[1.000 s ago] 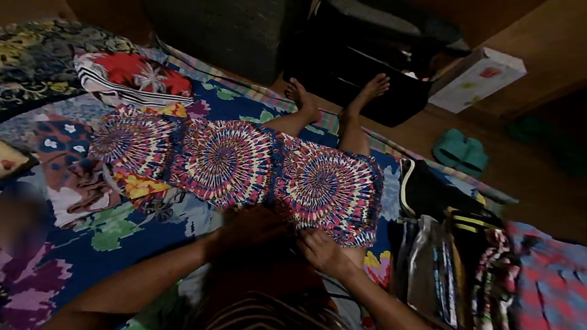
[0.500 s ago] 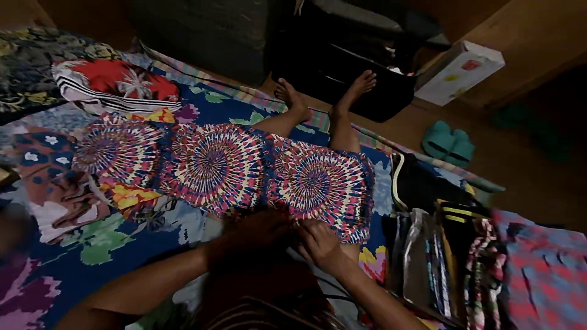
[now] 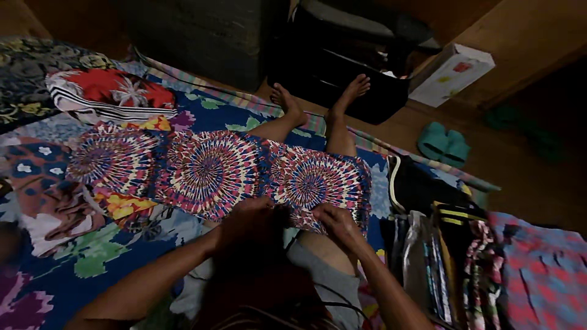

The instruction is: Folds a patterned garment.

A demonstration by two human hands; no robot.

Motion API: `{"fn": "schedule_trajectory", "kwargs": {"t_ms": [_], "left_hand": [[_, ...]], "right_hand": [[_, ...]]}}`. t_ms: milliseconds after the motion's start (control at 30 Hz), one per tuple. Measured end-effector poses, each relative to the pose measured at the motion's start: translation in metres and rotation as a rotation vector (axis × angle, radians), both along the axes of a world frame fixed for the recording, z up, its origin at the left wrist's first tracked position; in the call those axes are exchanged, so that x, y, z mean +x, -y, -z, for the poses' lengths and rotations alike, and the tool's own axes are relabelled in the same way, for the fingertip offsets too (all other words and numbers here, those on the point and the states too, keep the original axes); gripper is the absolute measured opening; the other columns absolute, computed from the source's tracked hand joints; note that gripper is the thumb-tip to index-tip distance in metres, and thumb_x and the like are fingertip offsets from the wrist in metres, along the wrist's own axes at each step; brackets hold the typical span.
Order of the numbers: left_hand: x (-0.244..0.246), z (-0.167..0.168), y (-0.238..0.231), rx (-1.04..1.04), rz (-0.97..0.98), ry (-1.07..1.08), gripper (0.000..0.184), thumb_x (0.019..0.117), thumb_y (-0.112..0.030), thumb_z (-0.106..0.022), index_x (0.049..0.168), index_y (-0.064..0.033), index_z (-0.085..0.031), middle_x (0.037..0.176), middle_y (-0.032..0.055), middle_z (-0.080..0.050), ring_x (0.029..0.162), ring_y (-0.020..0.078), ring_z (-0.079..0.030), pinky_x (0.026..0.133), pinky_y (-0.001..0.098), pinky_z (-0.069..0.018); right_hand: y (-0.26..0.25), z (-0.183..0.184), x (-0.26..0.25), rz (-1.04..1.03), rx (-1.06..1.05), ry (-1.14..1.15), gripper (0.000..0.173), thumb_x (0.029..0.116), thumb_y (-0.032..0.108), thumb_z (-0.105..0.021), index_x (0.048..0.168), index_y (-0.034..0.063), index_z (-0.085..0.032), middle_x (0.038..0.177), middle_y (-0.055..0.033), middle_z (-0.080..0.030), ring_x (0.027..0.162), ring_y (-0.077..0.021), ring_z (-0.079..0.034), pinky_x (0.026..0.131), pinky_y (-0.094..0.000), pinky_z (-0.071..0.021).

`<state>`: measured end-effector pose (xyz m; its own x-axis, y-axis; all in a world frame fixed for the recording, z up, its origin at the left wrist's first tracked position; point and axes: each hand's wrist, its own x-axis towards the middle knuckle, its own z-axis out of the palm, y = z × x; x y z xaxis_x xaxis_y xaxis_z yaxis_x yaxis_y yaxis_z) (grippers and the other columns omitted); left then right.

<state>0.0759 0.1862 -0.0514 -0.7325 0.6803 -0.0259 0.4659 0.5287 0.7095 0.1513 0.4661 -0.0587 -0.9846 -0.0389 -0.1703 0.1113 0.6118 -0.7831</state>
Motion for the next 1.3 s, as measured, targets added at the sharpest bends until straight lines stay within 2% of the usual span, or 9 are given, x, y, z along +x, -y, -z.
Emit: {"fn": "schedule_trajectory", "kwargs": {"t_ms": [133,267,467,567,767,833,900,1033,1300], "left_hand": [[-0.024,-0.019,-0.012,-0.233,0.021,0.299,0.035,0.1081,-0.019,-0.048,0.132,0.0034,-0.06,0.113,0.0253,-0.068,0.108,0.0406,-0.066,0.098,0.059,-0.0471],[-0.024,-0.017,-0.011,-0.194,0.019,0.282,0.033,0.1076,-0.018,-0.047,0.129,0.0033,-0.061,0.11,0.0237,-0.069,0.105,0.0387,-0.066,0.096,0.0579,-0.0482],[-0.016,-0.013,-0.011,-0.16,-0.057,0.078,0.032,0.1066,-0.02,-0.05,0.126,0.0024,-0.064,0.106,0.0251,-0.071,0.099,0.0435,-0.07,0.088,0.0621,-0.0518],[-0.007,0.009,-0.016,-0.161,-0.145,-0.306,0.025,0.1014,-0.018,-0.056,0.107,0.0027,-0.069,0.082,0.0212,-0.071,0.073,0.04,-0.073,0.064,0.056,-0.0575],[-0.007,0.004,-0.02,-0.224,-0.175,-0.179,0.028,0.1043,-0.019,-0.053,0.109,0.0039,-0.068,0.089,0.0249,-0.071,0.079,0.0447,-0.072,0.068,0.062,-0.0557],[-0.013,-0.008,-0.023,-0.341,-0.145,-0.008,0.033,0.1073,-0.023,-0.048,0.12,0.0016,-0.066,0.103,0.0262,-0.071,0.094,0.0467,-0.071,0.079,0.0644,-0.0536],[-0.02,-0.02,-0.026,-0.445,-0.113,0.123,0.036,0.1093,-0.028,-0.045,0.128,-0.0028,-0.062,0.111,0.025,-0.07,0.103,0.0456,-0.068,0.087,0.0638,-0.0515],[-0.018,-0.009,-0.018,-0.308,-0.127,0.021,0.03,0.106,-0.024,-0.053,0.118,-0.0009,-0.067,0.098,0.0243,-0.072,0.09,0.0466,-0.07,0.077,0.0665,-0.0517],[-0.018,-0.003,-0.012,-0.249,-0.123,-0.024,0.03,0.1045,-0.022,-0.056,0.122,-0.0013,-0.068,0.101,0.0272,-0.072,0.091,0.0512,-0.07,0.078,0.0713,-0.0499]], "right_hand": [[-0.004,-0.002,-0.01,-0.027,0.035,0.115,0.025,0.1018,0.023,-0.06,0.108,0.0007,-0.071,0.079,-0.006,-0.064,0.066,-0.0121,-0.055,0.067,-0.0335,-0.0483],[0.0,-0.005,-0.008,-0.101,0.085,0.138,0.026,0.0998,0.022,-0.064,0.108,-0.0024,-0.07,0.08,-0.0112,-0.065,0.069,-0.0184,-0.058,0.07,-0.0392,-0.0496],[-0.004,-0.009,-0.014,-0.028,-0.009,0.04,0.022,0.1005,0.02,-0.061,0.104,0.0001,-0.071,0.078,-0.0048,-0.062,0.067,-0.0094,-0.054,0.067,-0.0298,-0.0481],[-0.007,-0.009,-0.025,-0.044,0.103,0.145,0.023,0.1013,0.021,-0.061,0.101,-0.001,-0.07,0.079,-0.0096,-0.064,0.069,-0.018,-0.058,0.069,-0.0396,-0.0496],[-0.014,-0.03,-0.006,-0.056,0.312,0.242,0.032,0.0967,0.029,-0.069,0.112,0.0006,-0.068,0.095,-0.0185,-0.068,0.089,-0.0345,-0.066,0.081,-0.0564,-0.0511],[-0.013,-0.029,0.017,0.013,0.455,0.136,0.03,0.0925,0.019,-0.07,0.115,0.0002,-0.071,0.11,-0.0233,-0.069,0.106,-0.0413,-0.065,0.089,-0.0606,-0.0503],[-0.01,-0.012,0.041,0.176,0.621,-0.09,0.027,0.0852,0.007,-0.071,0.111,-0.0006,-0.073,0.107,-0.028,-0.067,0.104,-0.0482,-0.064,0.085,-0.0626,-0.0511],[-0.024,0.024,0.069,0.532,0.688,-0.295,0.024,0.0812,-0.001,-0.07,0.104,-0.007,-0.07,0.11,-0.0332,-0.064,0.102,-0.053,-0.063,0.081,-0.0638,-0.0512],[-0.051,0.059,0.084,0.583,0.44,-0.752,0.023,0.0937,0.012,-0.051,0.086,0.0008,-0.07,0.105,-0.0214,-0.069,0.103,-0.0358,-0.065,0.095,-0.0431,-0.0504]]}}
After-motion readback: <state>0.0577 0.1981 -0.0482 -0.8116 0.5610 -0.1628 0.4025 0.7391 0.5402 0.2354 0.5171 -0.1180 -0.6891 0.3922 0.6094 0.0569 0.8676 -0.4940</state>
